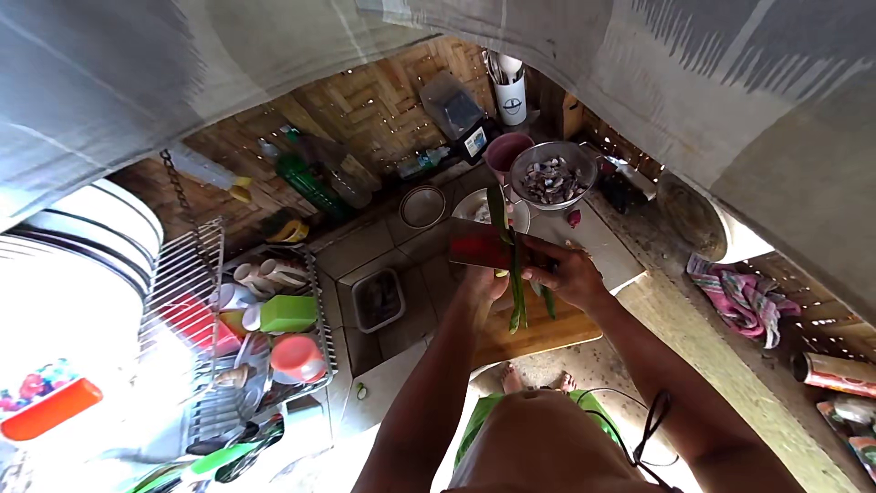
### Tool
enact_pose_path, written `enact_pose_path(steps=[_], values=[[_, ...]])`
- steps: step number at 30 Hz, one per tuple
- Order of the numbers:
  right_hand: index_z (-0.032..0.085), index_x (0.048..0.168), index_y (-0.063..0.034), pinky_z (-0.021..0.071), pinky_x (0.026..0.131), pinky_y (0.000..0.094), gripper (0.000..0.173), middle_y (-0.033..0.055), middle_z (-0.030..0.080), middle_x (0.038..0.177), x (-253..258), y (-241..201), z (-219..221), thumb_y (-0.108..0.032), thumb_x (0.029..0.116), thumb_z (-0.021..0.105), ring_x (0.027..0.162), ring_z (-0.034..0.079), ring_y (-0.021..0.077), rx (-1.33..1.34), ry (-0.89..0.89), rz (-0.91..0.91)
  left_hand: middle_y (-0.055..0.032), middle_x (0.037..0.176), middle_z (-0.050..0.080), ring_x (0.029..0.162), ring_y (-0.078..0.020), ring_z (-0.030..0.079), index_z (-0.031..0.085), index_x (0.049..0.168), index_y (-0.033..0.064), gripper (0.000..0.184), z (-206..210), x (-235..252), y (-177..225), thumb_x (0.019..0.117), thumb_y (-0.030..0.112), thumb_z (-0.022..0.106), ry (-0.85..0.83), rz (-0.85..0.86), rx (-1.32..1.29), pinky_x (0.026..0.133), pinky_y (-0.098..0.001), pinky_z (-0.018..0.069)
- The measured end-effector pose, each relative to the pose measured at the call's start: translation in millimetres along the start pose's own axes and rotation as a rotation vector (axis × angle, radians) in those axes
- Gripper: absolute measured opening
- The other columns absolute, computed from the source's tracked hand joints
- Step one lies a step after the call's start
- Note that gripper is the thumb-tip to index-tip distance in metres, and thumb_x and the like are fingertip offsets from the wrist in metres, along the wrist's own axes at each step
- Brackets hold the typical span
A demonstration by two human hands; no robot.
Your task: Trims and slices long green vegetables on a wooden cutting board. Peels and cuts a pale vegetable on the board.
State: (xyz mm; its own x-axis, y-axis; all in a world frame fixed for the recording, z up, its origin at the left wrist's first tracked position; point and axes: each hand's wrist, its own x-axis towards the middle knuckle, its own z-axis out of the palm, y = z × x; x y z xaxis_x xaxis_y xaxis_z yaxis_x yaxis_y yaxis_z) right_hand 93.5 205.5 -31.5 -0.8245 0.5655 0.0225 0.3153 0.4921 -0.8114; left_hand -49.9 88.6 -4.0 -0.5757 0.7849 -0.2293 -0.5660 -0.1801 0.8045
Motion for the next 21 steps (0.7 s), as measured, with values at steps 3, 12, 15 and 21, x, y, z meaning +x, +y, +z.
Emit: enact_pose_path(steps=[3,12,15,21], values=[[0.053,0.148,-0.0469,0.0555,0.077,0.0581,0.071,0.0062,0.075,0.1,1,-1,0,-0.075,0.0841,0.066,0.086,0.07,0.0253,-0.015,-0.004,0.006,-0.0058,0.101,0.07,0.087,-0.0121,0.068,0.064,0.123,0.0103,0.023,-1,-2,-1,0.1064,0.012,0.048,-0.009,0.019,0.01,0.077,-0.0279,0.0587],[0.055,0.147,-0.0433,0.0557,0.072,0.0559,0.071,0.0066,0.075,0.095,5,2,5,-0.075,0.0843,0.066,0.08,0.069,0.0253,-0.034,0.052,-0.023,-0.0092,0.086,0.067,0.067,-0.0178,0.066,0.06,0.109,0.0098,0.012,10,-9,-3,0.1071,0.014,0.048,0.155,-0.032,0.033,0.058,-0.0331,0.0577],[0.055,0.147,-0.0446,0.0553,0.072,0.0569,0.072,0.0065,0.075,0.097,5,2,5,-0.076,0.0834,0.065,0.081,0.07,0.0258,-0.034,0.069,-0.036,-0.0093,0.085,0.067,0.067,-0.0168,0.066,0.06,0.11,0.0088,0.014,12,-12,-2,0.1078,0.014,0.047,0.157,-0.028,0.045,0.059,-0.0313,0.0581],[0.057,0.146,-0.0415,0.0554,0.075,0.058,0.069,0.0069,0.076,0.098,6,3,5,-0.071,0.0845,0.069,0.084,0.071,0.0263,-0.027,0.067,-0.029,-0.011,0.081,0.066,0.063,-0.0173,0.065,0.06,0.11,0.0066,0.024,11,-16,-4,0.1109,0.023,0.042,0.181,-0.07,0.057,0.056,-0.0302,0.0573]])
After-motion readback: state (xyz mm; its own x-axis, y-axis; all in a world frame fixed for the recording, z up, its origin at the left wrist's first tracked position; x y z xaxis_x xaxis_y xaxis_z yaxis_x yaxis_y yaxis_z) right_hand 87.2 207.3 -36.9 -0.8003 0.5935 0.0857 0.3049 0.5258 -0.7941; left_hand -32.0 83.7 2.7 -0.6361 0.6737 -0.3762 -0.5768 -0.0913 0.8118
